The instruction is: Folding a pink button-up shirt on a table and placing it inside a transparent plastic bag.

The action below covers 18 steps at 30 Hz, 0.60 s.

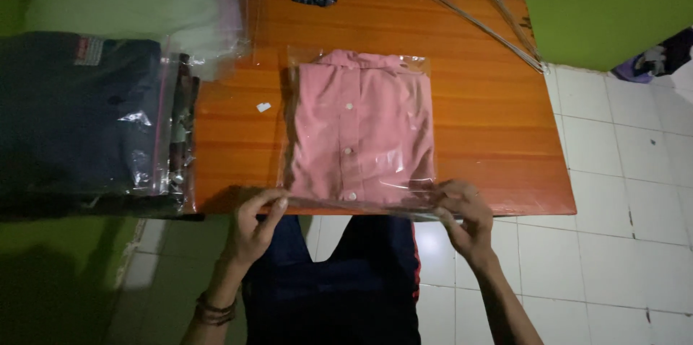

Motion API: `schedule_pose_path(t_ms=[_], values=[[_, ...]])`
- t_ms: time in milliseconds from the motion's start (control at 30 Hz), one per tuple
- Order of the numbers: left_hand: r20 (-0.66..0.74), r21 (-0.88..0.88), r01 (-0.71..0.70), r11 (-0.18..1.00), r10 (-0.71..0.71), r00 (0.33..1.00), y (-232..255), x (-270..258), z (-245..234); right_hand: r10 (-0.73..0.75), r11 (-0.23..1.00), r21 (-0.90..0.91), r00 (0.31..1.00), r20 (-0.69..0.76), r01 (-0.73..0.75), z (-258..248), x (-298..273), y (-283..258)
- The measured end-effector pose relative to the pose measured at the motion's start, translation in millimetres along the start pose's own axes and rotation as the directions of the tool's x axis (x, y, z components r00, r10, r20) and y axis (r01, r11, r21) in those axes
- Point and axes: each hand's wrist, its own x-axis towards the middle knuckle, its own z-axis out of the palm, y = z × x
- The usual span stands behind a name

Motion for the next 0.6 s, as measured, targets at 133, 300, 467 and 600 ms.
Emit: schedule_pose_path(t_ms=[133,300,467,600], values=[[-0.059,0.204,-0.261,0.943,0.278,0.959,-18,5,1,0.226,0.971,0.075,0.973,0.048,-0.229,5,-2,28],[-0.099,0.201,0.267,0.943,-0.251,0.963,-1,16,14,0.63,0.742,0.245,0.774,0.064,-0.624,20,3,35],[-0.214,0.366,0.318,0.874,-0.254,0.943,34,27,26,0.637,0.765,-0.058,0.767,-0.083,-0.641,34,42,-29],[-0.23,0.569,0.419,0.708,-0.352,0.907,26,27,32,0.428,0.779,-0.393,0.872,-0.237,-0.489,42,47,-47]])
